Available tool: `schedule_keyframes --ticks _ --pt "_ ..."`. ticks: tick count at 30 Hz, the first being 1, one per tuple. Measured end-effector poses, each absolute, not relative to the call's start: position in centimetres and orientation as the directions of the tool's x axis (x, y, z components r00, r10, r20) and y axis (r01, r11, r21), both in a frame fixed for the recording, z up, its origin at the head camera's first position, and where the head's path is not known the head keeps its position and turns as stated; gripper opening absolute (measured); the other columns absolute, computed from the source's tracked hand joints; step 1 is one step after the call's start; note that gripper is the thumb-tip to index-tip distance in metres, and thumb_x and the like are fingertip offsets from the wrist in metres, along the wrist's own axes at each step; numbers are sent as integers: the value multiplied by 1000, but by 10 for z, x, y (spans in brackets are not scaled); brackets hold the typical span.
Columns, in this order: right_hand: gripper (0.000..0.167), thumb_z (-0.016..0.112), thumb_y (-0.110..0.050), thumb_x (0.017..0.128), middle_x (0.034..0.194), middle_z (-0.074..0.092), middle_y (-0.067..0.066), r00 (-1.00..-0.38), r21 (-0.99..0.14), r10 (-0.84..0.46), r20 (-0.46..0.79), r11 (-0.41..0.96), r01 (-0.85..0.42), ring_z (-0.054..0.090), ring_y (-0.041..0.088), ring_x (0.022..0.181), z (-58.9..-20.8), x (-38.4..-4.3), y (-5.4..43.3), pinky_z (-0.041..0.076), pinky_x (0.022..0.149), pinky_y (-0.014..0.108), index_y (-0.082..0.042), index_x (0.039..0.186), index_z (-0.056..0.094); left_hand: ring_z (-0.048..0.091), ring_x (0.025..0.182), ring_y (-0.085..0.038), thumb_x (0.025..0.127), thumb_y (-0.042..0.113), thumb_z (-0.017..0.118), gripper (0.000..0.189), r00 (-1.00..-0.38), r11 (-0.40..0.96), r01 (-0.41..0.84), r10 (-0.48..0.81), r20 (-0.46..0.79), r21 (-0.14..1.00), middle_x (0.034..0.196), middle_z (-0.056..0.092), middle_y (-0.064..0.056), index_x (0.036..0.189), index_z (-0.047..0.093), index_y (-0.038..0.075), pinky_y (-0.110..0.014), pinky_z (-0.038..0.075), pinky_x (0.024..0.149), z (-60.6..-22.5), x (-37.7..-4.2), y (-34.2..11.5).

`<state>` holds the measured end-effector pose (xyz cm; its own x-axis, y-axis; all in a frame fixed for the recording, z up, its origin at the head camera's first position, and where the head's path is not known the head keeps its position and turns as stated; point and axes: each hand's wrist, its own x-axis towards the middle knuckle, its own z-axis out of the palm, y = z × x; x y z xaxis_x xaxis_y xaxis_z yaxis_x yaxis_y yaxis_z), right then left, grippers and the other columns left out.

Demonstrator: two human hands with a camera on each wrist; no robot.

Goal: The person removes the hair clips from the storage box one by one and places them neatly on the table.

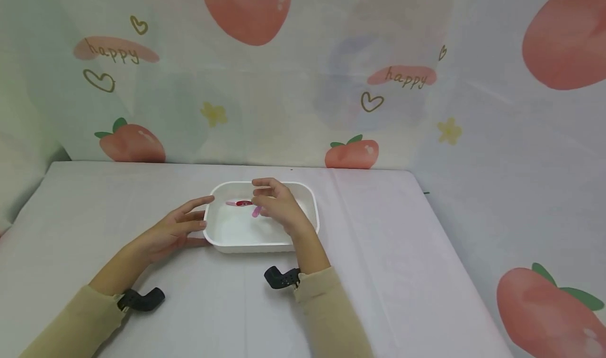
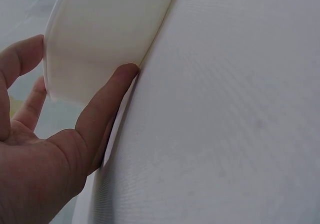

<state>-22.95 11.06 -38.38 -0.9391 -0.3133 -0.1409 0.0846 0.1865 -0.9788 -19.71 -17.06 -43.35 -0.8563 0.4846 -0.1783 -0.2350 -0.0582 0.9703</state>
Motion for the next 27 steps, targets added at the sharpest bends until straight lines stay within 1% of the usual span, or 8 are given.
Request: schedule_keyframes --ticks 3,8,12,17,19,23,27 --pt "46 56 -10 98 140 54 20 -924 -968 -345 -167 237 87 60 34 116 -391 -230 105 53 97 46 -10 144 48 43 135 -42 99 7 60 69 -860 -59 -232 479 -176 971 159 24 -23 158 26 17 -53 52 98 -433 -196 -171" --pt "49 54 -10 100 139 55 19 -909 -946 -373 -185 318 62 58 33 110 -394 -226 103 53 85 41 -13 148 44 45 134 -40 99 9 60 69 -856 -63 -220 492 -161 974 159 24 -23 158 25 17 -52 53 98 -434 -196 -171" --pt "48 55 -10 99 128 63 18 -912 -933 -358 -199 355 64 61 30 103 -396 -225 104 52 78 35 -12 147 45 43 135 -42 98 11 63 70 -856 -67 -227 489 -167 972 159 24 -22 158 26 17 -52 52 98 -435 -196 -171" --pt "47 59 -8 96 105 70 17 -921 -922 -322 -220 376 88 64 24 83 -400 -228 105 49 73 31 -10 142 50 41 136 -44 98 11 62 70 -859 -70 -233 483 -171 970 160 23 -22 158 26 17 -54 52 99 -435 -196 -171" --pt "45 61 -8 95 101 70 17 -931 -919 -299 -211 385 85 64 24 80 -401 -229 105 50 71 31 -11 140 52 43 135 -42 98 9 61 69 -857 -74 -233 487 -168 970 159 24 -22 157 26 17 -54 51 99 -436 -196 -172" --pt "41 66 -10 93 98 66 12 -954 -893 -242 -178 446 53 61 24 80 -403 -228 104 54 69 31 -13 133 60 45 133 -40 99 7 59 67 -857 -72 -227 488 -164 971 159 25 -22 157 27 17 -54 51 99 -438 -196 -171" --pt "41 73 -10 87 92 61 7 -962 -814 -214 -168 581 13 57 20 76 -404 -226 103 50 65 27 -14 127 64 44 134 -41 99 7 58 67 -858 -71 -227 487 -165 971 159 25 -23 157 27 17 -54 51 99 -437 -196 -169"
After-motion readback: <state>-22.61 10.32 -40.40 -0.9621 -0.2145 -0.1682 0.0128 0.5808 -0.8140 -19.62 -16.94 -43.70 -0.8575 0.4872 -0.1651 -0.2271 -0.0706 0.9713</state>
